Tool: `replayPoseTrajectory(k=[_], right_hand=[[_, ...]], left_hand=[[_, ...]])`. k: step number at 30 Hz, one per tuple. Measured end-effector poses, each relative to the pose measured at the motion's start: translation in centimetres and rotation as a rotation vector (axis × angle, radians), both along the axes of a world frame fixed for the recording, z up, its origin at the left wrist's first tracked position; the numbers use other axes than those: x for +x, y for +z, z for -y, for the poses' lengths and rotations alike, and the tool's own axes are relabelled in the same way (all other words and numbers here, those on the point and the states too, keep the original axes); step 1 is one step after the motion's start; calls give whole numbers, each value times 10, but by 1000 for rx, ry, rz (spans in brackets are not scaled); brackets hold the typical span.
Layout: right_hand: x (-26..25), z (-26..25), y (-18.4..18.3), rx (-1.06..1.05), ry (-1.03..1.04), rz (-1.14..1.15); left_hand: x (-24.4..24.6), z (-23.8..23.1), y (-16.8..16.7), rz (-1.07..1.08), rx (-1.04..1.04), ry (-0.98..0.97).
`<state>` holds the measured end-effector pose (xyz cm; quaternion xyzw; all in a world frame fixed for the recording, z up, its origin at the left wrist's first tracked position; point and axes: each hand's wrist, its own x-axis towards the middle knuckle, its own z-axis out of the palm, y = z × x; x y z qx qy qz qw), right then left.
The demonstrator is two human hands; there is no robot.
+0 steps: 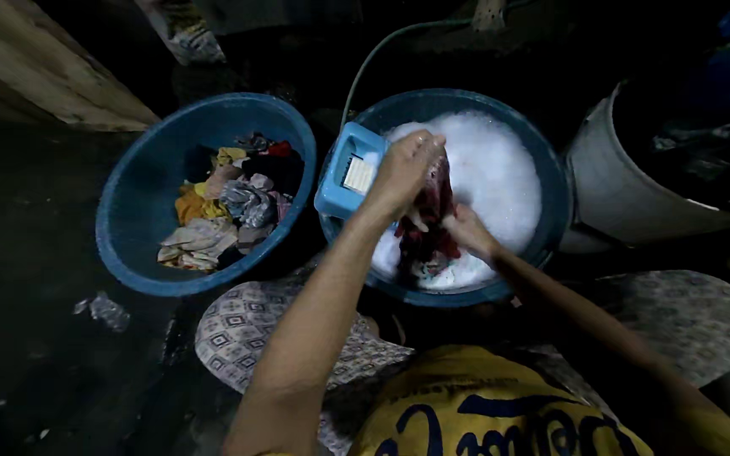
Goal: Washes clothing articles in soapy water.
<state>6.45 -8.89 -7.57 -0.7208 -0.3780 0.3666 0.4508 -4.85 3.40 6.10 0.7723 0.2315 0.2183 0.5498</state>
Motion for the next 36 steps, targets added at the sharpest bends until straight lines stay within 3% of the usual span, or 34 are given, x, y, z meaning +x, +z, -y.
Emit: replayPoseTrajectory(k=[2,4,6,8,11,15,17,19,21,22,24,28,31,33,36], right_hand=[[4,-9,19,163,-114,-270],[9,-17,48,372,-189,-642],[11,-16,85,472,-68,-899],[5,-19,117,383,39,-993],[5,-21,135,286,149,-972],[32,-12,131,548,19,-941],[49,-11,117,489,-120,-717],[60,-3,90,217,-260,-239],[68,11,55,-38,-223,148],[68,13,44,-45,-189,184],[53,11,32,76,-175,54],[13,18,15,219,-78,-513],[-3,10,22,322,-208,-859],[12,10,34,397,-84,-864],[33,14,63,297,-84,-515]], left_hand=[[-12,-18,17,69,78,-47],[-26,-33,15,-18,172,-158],[-28,-35,-12,-229,226,-212],[-19,-27,-52,-377,225,-191],[-4,-23,-105,-339,129,-63],[-12,-26,-121,-403,11,-99],[-16,-27,-127,-380,-283,-106],[-18,-18,-121,-219,-671,-70],[-15,-11,-110,-34,-973,-67],[-13,-8,-104,34,-1051,-83],[-9,-2,-97,167,-1111,-112],[-8,0,-91,424,-1139,-308],[-11,-4,-64,295,-1032,-342],[-15,-13,-53,115,-892,-372],[-32,-30,-52,25,-767,-283]])
